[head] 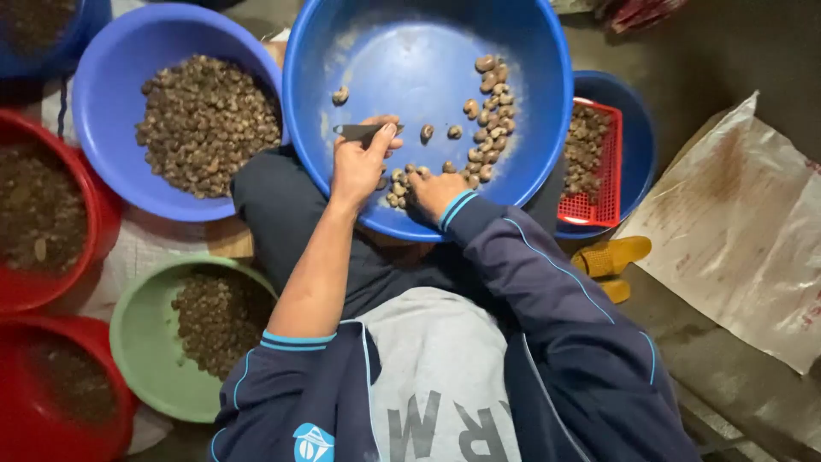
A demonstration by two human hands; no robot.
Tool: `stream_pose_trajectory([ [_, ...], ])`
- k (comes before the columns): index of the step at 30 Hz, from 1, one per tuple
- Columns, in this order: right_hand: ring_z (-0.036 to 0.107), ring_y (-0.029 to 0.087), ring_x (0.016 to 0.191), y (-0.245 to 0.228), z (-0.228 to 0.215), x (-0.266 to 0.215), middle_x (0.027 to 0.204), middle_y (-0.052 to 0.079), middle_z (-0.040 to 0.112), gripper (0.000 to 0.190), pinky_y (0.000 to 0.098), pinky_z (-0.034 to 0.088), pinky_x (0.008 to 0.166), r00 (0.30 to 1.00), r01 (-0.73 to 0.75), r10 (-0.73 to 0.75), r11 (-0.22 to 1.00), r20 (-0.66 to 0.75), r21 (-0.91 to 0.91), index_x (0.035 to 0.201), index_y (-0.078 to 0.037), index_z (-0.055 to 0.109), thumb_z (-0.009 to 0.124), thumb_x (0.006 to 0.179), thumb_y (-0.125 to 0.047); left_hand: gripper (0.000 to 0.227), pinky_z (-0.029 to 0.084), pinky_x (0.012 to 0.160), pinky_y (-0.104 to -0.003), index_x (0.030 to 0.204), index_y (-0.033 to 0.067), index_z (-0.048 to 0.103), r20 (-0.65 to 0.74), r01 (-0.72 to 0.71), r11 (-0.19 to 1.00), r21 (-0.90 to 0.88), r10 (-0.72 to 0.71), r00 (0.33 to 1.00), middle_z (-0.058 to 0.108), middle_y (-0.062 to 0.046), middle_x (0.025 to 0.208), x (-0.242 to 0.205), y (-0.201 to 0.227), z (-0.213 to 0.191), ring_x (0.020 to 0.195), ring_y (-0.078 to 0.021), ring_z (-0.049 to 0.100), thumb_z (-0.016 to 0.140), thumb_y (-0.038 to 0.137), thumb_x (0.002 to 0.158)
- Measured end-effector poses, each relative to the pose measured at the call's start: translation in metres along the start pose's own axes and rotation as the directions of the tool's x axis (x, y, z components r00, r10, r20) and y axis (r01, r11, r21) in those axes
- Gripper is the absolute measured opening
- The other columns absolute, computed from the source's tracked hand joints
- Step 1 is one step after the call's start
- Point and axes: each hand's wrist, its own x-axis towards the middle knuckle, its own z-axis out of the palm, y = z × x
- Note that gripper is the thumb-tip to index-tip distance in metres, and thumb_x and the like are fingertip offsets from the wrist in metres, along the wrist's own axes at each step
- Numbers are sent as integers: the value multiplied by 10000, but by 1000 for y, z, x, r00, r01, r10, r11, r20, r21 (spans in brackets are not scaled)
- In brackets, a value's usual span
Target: The person is manually processing cashew nuts using a small knife to remove the shells or skins.
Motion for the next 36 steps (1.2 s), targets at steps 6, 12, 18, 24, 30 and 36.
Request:
stream_pose_trajectory([
  [6,753,351,960,21,-45,-20,983,92,778,343,508,602,840,978,-93,195,716,-70,692,1195,-177,603,608,970,-436,171,642,675,-230,1118,37,757,10,-16,996,-92,17,1000,777,-202,1015,-3,5,4,837,-189,776,691,124,985],
  [12,778,218,775,25,-62,-27,967,162,739,402,312,688,674,949,199,299,-343,-94,918,1343,-14,511,679,1011,-168,149,642,727,-312,1091,71,788,79,-103,993,-53,107,991,778,-163,987,-1,-13,14,906,-198,750,760,153,969],
  [18,789,252,777,23,-56,-28,937,144,752,346,343,700,675,940,250,320,-410,-118,877,1279,-32,559,705,996,-165,170,645,749,-314,1116,91,783,173,-116,981,-154,142,975,783,-116,998,-7,2,16,936,-166,740,764,182,974],
  [24,790,262,783,22,-54,-27,961,156,762,294,351,698,683,935,277,323,-418,-144,865,1237,-33,587,701,998,-160,168,642,778,-332,1129,68,778,179,-166,974,-151,192,965,772,-121,958,-12,9,22,929,-141,689,729,162,999],
  [30,788,276,766,20,-53,-26,938,178,756,322,376,700,688,926,298,345,-411,-156,862,1272,0,608,700,996,-138,131,609,859,-443,1096,38,776,199,-325,936,-135,346,917,758,-191,1069,-10,9,24,1075,-276,717,731,86,983],
  [36,787,254,758,17,-56,-27,939,187,752,363,355,700,676,916,320,365,-407,-169,855,1304,10,603,701,996,-155,145,551,978,-488,1107,22,768,226,-381,916,-127,401,888,740,-197,1095,-8,9,22,1143,-326,688,711,109,1006],
])
